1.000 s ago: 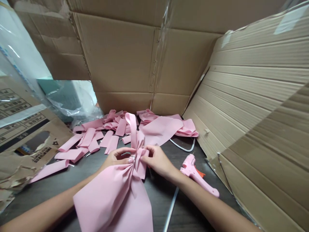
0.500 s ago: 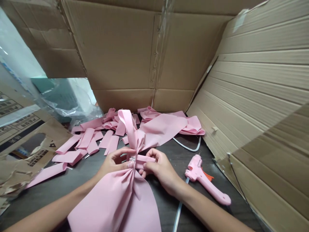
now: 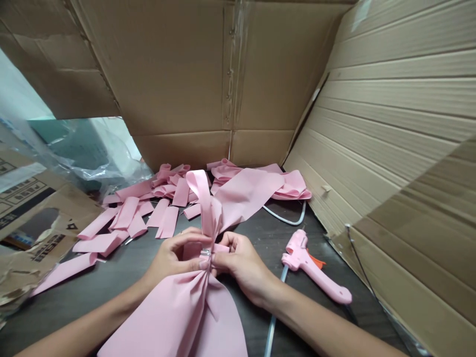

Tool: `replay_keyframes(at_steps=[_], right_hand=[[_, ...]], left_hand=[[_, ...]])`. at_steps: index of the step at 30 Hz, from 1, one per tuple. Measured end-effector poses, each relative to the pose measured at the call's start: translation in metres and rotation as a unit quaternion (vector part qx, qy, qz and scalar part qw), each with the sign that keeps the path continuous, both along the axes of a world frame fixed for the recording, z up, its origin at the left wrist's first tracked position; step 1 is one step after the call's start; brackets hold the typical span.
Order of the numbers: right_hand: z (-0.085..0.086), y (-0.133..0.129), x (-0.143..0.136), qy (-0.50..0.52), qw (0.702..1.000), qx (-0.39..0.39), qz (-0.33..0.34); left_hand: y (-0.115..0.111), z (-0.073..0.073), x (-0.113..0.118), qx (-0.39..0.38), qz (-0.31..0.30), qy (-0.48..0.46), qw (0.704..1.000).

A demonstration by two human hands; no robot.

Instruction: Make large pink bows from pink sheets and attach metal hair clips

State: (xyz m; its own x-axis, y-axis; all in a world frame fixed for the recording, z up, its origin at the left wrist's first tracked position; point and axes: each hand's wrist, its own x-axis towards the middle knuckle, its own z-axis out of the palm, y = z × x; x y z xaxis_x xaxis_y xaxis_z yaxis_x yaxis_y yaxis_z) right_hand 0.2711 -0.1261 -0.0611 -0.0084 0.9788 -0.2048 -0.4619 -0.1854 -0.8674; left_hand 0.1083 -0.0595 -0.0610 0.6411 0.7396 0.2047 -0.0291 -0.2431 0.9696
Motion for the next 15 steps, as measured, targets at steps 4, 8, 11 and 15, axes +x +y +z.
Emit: replay_keyframes(at_steps=[4,8,11,15], right_hand=[[0.0016,-0.0019,-0.0031,0.014,1.000,-0.018,-0.011],[0.0006,-0.0027,-0.0023,0.034,0.999,-0.027,0.008],[-0.0005,-0.0034,-0.0010,0.034,0.999,-0.027,0.031],[-0.0011,-0.0029,-0.0016,0.024,0.997,-0.020,0.068]], left_hand=[[0.0016,-0.0012,-0.0005,-0.007,-0.008,-0.006,1.000],[0.0019,-0.0021,-0.0010,-0.016,-0.018,0.004,1.000],[0.0011,-0.0012,-0.0017,-0.023,-0.037,0.026,0.999],[0.0006,0.0020,-0.0036,-0.046,-0.060,0.024,0.997]])
